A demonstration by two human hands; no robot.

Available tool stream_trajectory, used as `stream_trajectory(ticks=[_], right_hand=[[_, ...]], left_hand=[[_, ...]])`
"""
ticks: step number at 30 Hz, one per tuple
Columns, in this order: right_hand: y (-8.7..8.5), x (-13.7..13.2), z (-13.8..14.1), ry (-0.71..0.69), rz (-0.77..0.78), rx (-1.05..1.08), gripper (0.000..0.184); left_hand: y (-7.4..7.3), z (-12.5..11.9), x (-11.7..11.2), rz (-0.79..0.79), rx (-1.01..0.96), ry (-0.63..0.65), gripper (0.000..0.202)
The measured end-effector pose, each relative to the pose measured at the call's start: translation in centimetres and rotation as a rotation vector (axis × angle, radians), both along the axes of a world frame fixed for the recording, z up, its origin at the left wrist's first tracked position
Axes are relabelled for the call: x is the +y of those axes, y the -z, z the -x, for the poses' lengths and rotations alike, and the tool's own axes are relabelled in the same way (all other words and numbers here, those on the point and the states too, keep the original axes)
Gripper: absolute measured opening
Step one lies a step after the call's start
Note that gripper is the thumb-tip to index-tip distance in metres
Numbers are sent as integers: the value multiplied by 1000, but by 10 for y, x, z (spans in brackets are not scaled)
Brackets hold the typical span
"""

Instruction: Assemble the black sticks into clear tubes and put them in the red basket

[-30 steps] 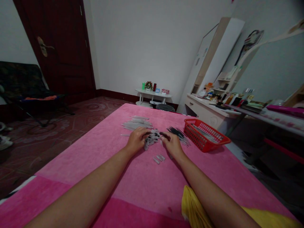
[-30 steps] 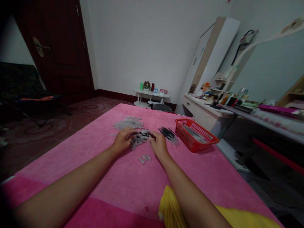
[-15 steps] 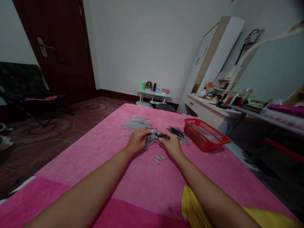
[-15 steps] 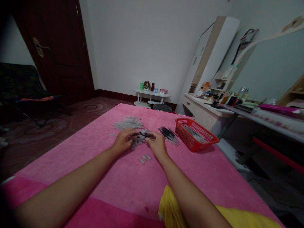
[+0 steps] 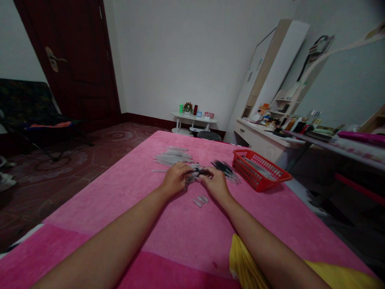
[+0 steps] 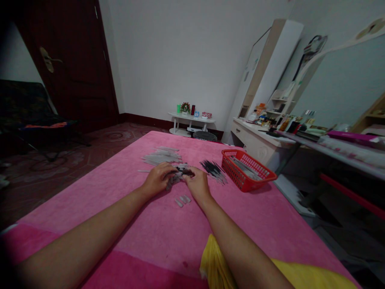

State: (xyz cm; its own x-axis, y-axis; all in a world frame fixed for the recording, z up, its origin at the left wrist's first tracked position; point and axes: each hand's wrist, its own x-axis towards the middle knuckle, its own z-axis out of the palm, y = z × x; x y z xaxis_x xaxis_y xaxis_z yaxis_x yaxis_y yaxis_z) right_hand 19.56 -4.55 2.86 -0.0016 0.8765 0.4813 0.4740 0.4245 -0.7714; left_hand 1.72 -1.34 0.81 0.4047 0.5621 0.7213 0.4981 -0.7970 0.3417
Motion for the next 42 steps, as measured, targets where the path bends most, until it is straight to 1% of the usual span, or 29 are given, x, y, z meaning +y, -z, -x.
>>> stream_trajectory(ticks=[5, 8, 11, 12, 13, 16, 19, 22, 23, 25, 27, 28, 30, 31, 32, 36, 37, 39, 40, 42], right_hand=[[3, 1, -2, 20, -40, -43, 15], [5, 1, -5, 27, -26, -107, 14], [6, 1, -8, 12, 23, -200, 33], [6, 1, -9, 12, 33, -219, 37], [6, 1, -10, 18, 32, -225, 35], [6, 1, -9, 22, -14, -188, 17], [5, 1, -9, -17, -21, -205, 12], [3, -1, -10, 5, 43, -289, 30], [3, -1, -11, 24, 48, -303, 32], [3, -2, -12, 44, 20, -295, 24], [4, -1, -12, 11, -5, -276, 15], [5, -1, -12, -15, 4, -274, 14], [6, -1, -12, -53, 59, -286, 25], [6, -1, -13, -54, 85, -289, 31], [6, -1, -13, -45, 98, -286, 33], [6, -2, -13, -13, 52, -252, 19], [5, -1, -13, -24, 50, -255, 20], [5, -1, -13, -46, 66, -269, 32], [5, -1, -14, -44, 67, -270, 35], [5, -1, -14, -22, 39, -254, 28]], left_hand=[[0, -4, -3, 10, -7, -18, 14], [0, -6, -5, 0, -21, -11, 15], [0, -7, -5, -13, -26, 16, 17], [0, -7, -5, -12, -29, 21, 17], [1, -7, -4, -10, -36, 22, 18], [2, -6, -3, 5, -62, 18, 18], [3, -6, -2, 15, -61, 22, 17], [3, -5, -3, 9, -42, 35, 18], [3, -5, -3, 7, -42, 36, 18], [3, -5, -3, 11, -50, 30, 20], [2, -5, -4, 18, -59, 24, 19], [2, -5, -4, 19, -60, 24, 18], [2, -5, -3, 21, -55, 33, 17], [2, -5, -3, 23, -52, 38, 18], [3, -5, -3, 25, -52, 41, 18], [3, -5, -2, 17, -52, 35, 18], [4, -5, -2, 10, -47, 37, 18], [4, -5, -1, 2, -30, 46, 18], [4, -5, -1, 1, -25, 49, 18], [5, -5, -1, 5, -29, 50, 18]])
